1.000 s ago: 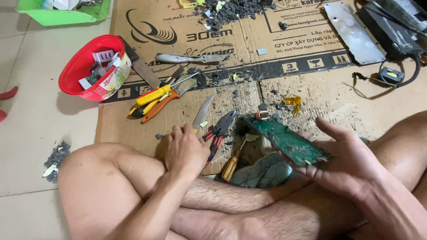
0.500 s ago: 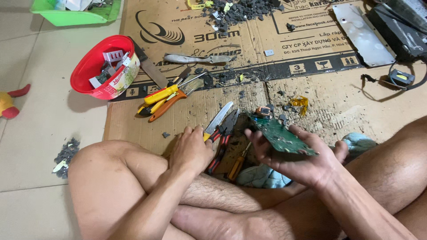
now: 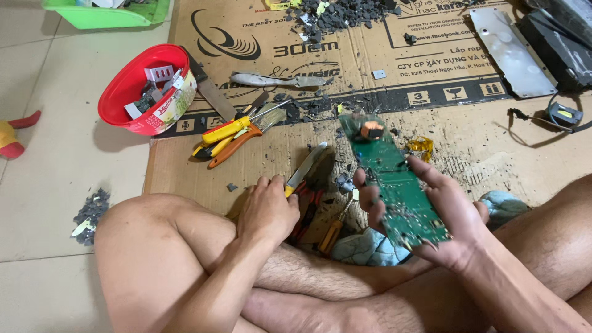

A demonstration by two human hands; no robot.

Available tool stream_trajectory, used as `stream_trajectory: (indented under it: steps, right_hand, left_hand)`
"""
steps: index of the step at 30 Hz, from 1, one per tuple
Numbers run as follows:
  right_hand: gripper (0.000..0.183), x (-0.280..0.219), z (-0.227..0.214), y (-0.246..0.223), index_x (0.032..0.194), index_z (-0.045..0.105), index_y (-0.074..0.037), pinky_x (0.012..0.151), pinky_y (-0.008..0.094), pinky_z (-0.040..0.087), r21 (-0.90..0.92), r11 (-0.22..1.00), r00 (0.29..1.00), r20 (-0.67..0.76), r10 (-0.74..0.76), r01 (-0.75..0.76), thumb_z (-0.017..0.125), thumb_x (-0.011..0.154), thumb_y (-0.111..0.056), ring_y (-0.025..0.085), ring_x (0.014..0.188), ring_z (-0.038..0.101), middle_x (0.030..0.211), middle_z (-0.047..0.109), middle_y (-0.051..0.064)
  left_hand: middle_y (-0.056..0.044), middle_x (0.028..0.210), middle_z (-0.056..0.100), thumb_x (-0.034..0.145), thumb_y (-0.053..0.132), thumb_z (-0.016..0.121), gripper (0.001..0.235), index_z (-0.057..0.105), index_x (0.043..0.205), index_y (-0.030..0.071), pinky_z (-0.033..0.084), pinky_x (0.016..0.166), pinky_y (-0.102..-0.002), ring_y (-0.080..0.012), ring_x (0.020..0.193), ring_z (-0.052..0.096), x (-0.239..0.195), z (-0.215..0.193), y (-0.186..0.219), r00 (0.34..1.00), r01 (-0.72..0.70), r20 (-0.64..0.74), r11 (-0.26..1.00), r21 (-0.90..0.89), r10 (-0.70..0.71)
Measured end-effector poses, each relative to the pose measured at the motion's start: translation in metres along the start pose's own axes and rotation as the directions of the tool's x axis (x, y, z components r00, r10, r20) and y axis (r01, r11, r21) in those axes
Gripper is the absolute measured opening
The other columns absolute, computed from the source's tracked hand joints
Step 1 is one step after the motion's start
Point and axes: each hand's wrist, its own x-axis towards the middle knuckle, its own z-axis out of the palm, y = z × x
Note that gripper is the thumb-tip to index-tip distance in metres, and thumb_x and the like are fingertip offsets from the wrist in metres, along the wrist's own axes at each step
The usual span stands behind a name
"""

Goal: The person sits on the floor and uses a screwdriver and pliers to remove components from a green circuit board. They scrape the board surface, pry off parts, and place the removed pieces onto a cardboard sheet.

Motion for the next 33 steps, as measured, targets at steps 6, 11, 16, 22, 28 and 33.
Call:
stream_trajectory:
  steps: [6, 11, 16, 22, 28, 33]
  right_hand:
    - [0.061, -0.014, -0.007, -0.004, 0.113, 0.051, -0.003, 0.045, 0.032, 0.05, -0.103, 0.986, 0.975, 0.164, 0.148, -0.132, 0.043, 0.106, -0.063, 0.016, 0.066, 0.048, 0.1, 0.053, 0.005]
    - [0.063, -0.002, -0.007, -0.004, 0.122, 0.054, -0.003, 0.049, 0.035, 0.058, -0.221, 0.965, 0.989, 0.004, 0.146, -0.141, 0.044, 0.102, -0.062, 0.024, 0.064, 0.06, 0.091, 0.058, 0.011]
    - [0.051, 0.018, -0.021, -0.009, 0.147, 0.057, -0.022, 0.06, 0.034, 0.064, -0.265, 0.964, 0.988, -0.147, -0.045, 0.005, 0.046, 0.103, -0.045, 0.022, 0.077, 0.071, 0.118, 0.071, 0.02]
    - [0.063, 0.028, -0.04, -0.018, 0.145, 0.055, 0.005, 0.084, 0.043, 0.058, -0.212, 0.975, 0.944, -0.33, -0.005, -0.07, 0.038, 0.105, -0.041, 0.034, 0.104, 0.069, 0.131, 0.068, 0.029]
    - [0.076, 0.026, -0.003, -0.012, 0.14, 0.055, 0.002, 0.073, 0.047, 0.056, -0.573, 0.819, 0.961, -0.249, -0.122, -0.044, 0.023, 0.108, -0.059, 0.033, 0.088, 0.067, 0.113, 0.068, 0.025]
    - [0.064, 0.033, 0.013, -0.016, 0.13, 0.067, -0.002, 0.083, 0.055, 0.058, -0.879, 0.327, 0.637, -0.477, -0.606, -0.348, 0.067, 0.094, -0.055, 0.039, 0.09, 0.071, 0.102, 0.066, 0.029]
  left_hand:
    - [-0.017, 0.106, 0.064, 0.093, 0.022, 0.051, 0.022, 0.061, 0.107, 0.009, 0.053, 0.072, -0.054, -0.0394, 0.09, 0.068, 0.006, 0.005, -0.007, 1.0, -0.015, -0.018, 0.996, -0.083, 0.014]
    - [-0.012, 0.124, 0.057, 0.096, 0.02, 0.064, 0.029, 0.058, 0.122, 0.008, 0.054, 0.092, -0.045, -0.0293, 0.111, 0.06, -0.006, -0.009, 0.008, 0.997, 0.066, 0.042, 0.997, -0.047, -0.064]
    - [-0.014, 0.108, 0.07, 0.099, 0.028, 0.058, 0.02, 0.065, 0.11, 0.012, 0.051, 0.086, -0.051, -0.0347, 0.102, 0.066, -0.001, -0.004, 0.006, 0.998, 0.002, -0.069, 0.998, -0.057, -0.006]
    - [-0.006, 0.112, 0.072, 0.104, 0.029, 0.044, 0.025, 0.062, 0.111, 0.013, 0.058, 0.081, -0.038, -0.019, 0.097, 0.07, -0.017, -0.036, 0.023, 0.994, 0.086, -0.027, 0.932, -0.352, -0.102]
    - [-0.002, 0.114, 0.069, 0.106, 0.022, 0.051, 0.017, 0.058, 0.119, 0.015, 0.061, 0.071, -0.029, -0.0144, 0.088, 0.071, -0.002, -0.037, 0.01, 0.977, 0.212, 0.042, 0.923, -0.323, -0.209]
    - [-0.024, 0.126, 0.062, 0.095, 0.015, 0.057, 0.034, 0.063, 0.126, 0.002, 0.053, 0.094, -0.053, -0.0416, 0.119, 0.061, -0.012, -0.041, 0.027, 0.973, -0.087, -0.223, 0.991, -0.097, 0.063]
